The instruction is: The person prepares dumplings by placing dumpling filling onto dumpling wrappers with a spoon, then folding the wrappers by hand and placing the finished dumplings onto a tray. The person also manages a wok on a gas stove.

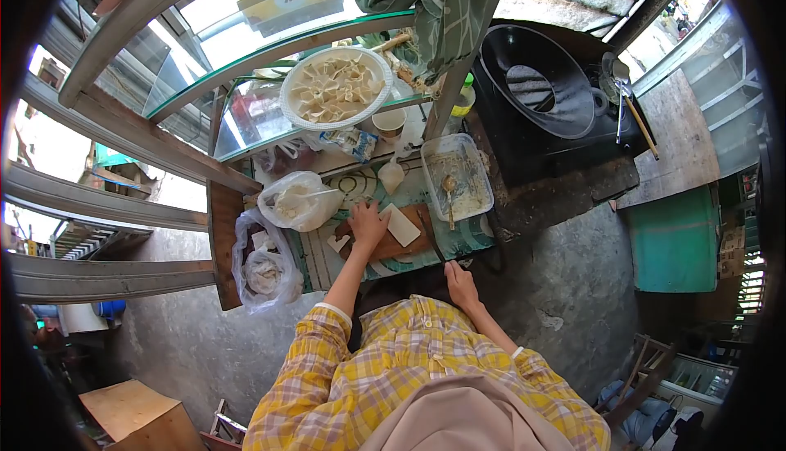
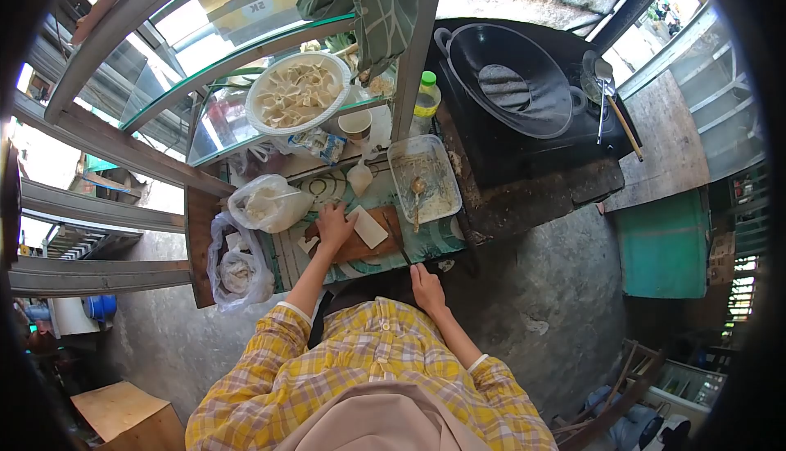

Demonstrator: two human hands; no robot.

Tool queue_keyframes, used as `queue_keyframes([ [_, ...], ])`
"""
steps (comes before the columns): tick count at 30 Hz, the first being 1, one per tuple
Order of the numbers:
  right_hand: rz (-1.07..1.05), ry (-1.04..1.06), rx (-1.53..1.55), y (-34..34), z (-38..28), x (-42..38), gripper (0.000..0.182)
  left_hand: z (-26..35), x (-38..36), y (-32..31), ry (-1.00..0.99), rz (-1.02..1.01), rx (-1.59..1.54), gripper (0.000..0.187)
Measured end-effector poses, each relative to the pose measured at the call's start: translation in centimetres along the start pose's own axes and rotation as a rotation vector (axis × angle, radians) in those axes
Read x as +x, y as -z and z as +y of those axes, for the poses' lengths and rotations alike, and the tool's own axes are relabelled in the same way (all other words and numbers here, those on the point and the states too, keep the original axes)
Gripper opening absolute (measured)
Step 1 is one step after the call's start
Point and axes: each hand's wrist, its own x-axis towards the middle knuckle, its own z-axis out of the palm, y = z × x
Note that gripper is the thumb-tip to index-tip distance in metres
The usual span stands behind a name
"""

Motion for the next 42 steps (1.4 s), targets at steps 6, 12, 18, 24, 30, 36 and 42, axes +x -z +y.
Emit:
queue_keyframes([
  [6, 0.012, 0.001, -0.022, -0.2, 0.1, -0.3, 0.032, 0.4, 1.5, -0.5, -0.039, -0.084, -0.04, 0.021],
  [12, -0.005, -0.012, -0.007, -0.5, 0.1, -0.1, 0.034, -0.6, -0.4, 0.8, 0.105, -0.018, -0.214, 0.022],
  [18, -0.001, -0.039, -0.035, -1.6, -0.5, 0.7, 0.037, -3.4, -5.0, 1.5, 0.28, 0.016, -0.359, 0.022],
  [24, -0.038, -0.083, -0.122, -2.4, -1.7, 1.5, 0.039, -2.4, -6.2, 3.4, 0.272, -0.046, -0.317, 0.029],
  [30, -0.038, -0.031, -0.163, -2.7, -0.9, 2.2, 0.041, 0.3, -5.4, 3.7, -0.156, 0.068, 0.008, 0.064],
  [36, -0.055, -0.049, -0.163, -2.6, -0.6, 2.4, 0.041, 2.0, -3.5, 0.8, -0.285, 0.03, 0.087, 0.066],
  [42, -0.084, -0.052, -0.161, -2.2, -1.6, 2.0, 0.037, 1.8, -3.5, -0.1, -0.329, 0.066, 0.085, 0.059],
])
